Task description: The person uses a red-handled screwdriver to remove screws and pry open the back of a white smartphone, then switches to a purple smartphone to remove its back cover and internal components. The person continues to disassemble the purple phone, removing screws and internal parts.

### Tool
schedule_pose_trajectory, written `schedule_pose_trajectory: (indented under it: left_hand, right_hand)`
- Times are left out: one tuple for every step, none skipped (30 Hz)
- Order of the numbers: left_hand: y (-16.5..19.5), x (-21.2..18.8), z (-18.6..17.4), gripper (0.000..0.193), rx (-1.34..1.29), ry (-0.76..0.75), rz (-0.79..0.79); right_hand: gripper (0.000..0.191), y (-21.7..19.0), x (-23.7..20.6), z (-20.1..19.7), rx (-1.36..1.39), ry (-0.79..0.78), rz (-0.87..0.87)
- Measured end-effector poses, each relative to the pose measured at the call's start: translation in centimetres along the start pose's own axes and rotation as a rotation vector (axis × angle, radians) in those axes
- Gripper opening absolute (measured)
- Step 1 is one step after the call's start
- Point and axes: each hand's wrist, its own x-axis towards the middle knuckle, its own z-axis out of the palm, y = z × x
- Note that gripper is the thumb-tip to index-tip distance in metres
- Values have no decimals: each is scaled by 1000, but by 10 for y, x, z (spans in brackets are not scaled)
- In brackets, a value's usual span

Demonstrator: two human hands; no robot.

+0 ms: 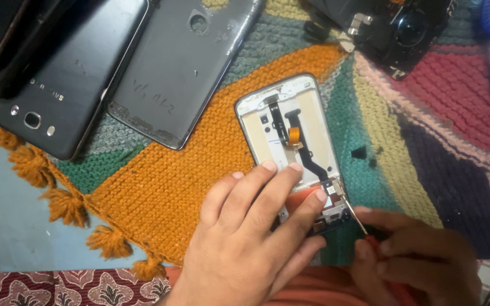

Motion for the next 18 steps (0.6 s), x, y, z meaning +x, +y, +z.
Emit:
schedule_pose_trajectory:
  left_hand:
    - [0, 0, 0, 47, 0, 1, 1]
    - [0, 0, 0, 47, -1, 3, 3]
    - [-1, 0, 1, 47, 0, 4, 5]
    - [-1, 0, 1, 47, 6, 12, 7]
    - [-1, 0, 2, 47, 12, 19, 9]
    - [-1, 0, 3, 47, 18, 27, 11]
    - [0, 0, 4, 46, 25, 36, 5]
    - [1, -1, 5, 46, 32, 45, -1]
    - [2, -2, 6, 45, 37, 53, -7]
    - [2, -2, 7, 45, 43, 65, -11]
    - [3, -2, 9, 44, 49, 77, -14]
    - [3, -3, 11, 44, 55, 90, -17]
    - [5, -3, 13, 44, 65, 104, -26]
    - [7, -4, 15, 44, 77, 117, -35]
    - [8, -4, 17, 44, 89, 131, -45]
    - [9, -5, 18, 45, 100, 136, -47]
    - [9, -6, 19, 46, 110, 141, -49]
    - [10, -7, 20, 48, 119, 146, -51]
  right_hand:
    - [33, 1, 0, 1, -8, -8, -20]
    - [34, 1, 0, 2, -16, -17, -40]
    - [34, 2, 1, 2, -25, -25, -60]
    - [34, 1, -1, 3, -42, -2, -58]
    - [35, -2, -3, 5, -59, 20, -55]
    - [35, -3, -3, 5, -75, 42, -53]
    - [34, -3, -4, 6, -49, 38, -65]
    - [34, -2, -3, 6, -24, 33, -77]
    - [33, -1, -3, 7, 1, 29, -89]
    - [33, 0, -3, 8, -8, 42, -104]
    - [33, 1, -2, 10, -18, 56, -119]
    - [33, 2, -2, 10, -28, 71, -135]
    - [32, 3, -2, 10, -43, 67, -137]
    - [32, 3, -1, 11, -58, 64, -140]
    - [31, 3, -1, 10, -73, 60, -143]
    - [31, 3, -1, 11, -89, 62, -143]
    - [31, 2, -2, 11, -105, 63, -142]
    - [31, 1, -2, 10, -122, 65, -140]
